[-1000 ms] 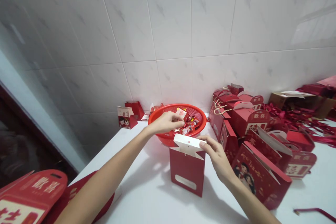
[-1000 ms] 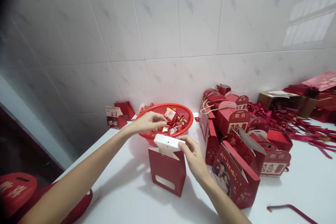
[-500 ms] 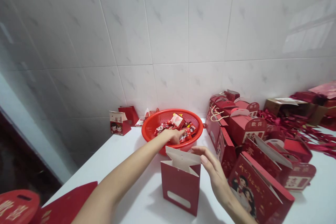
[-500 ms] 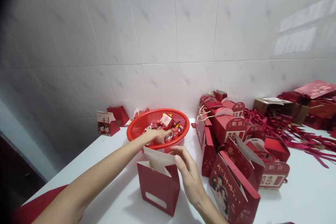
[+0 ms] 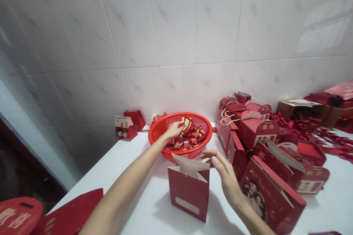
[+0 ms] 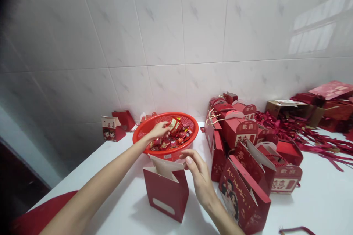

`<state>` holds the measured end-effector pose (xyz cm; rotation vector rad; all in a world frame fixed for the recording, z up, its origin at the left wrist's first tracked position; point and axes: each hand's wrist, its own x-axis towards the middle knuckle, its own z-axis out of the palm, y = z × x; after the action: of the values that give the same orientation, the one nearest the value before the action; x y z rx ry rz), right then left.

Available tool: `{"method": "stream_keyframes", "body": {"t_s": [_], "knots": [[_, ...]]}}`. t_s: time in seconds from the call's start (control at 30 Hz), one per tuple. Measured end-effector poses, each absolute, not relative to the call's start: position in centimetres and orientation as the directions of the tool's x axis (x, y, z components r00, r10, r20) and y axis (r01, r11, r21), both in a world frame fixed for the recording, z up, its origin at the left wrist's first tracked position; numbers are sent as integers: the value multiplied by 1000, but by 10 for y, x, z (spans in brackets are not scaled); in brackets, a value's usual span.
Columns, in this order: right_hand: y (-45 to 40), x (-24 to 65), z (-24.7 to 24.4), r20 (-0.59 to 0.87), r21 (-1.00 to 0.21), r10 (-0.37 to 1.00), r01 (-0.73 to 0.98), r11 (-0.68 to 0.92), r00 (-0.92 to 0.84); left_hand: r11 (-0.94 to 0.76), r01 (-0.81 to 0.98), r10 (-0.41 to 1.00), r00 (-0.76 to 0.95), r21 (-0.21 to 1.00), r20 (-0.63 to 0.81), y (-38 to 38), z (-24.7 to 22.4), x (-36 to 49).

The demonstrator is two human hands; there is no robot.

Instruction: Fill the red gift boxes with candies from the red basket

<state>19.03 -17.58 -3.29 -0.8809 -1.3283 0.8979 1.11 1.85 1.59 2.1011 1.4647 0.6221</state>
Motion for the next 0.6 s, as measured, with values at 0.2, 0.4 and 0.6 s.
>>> {"method": "stream_keyframes", "body": {"t_s": [0.2, 0.4, 0.6], "knots": [[-176, 190, -31, 391, -920, 919, -19, 393, 52, -342, 786, 936, 334, 515, 111, 15, 17, 8], [-174, 191, -32, 382, -924, 922, -8, 383, 63, -415, 856, 824, 497, 307, -272, 5, 10, 21], [-173, 191, -32, 366, -930, 928, -1, 367, 68, -439, 881, 814, 473, 175, -337, 2, 6, 19]]}}
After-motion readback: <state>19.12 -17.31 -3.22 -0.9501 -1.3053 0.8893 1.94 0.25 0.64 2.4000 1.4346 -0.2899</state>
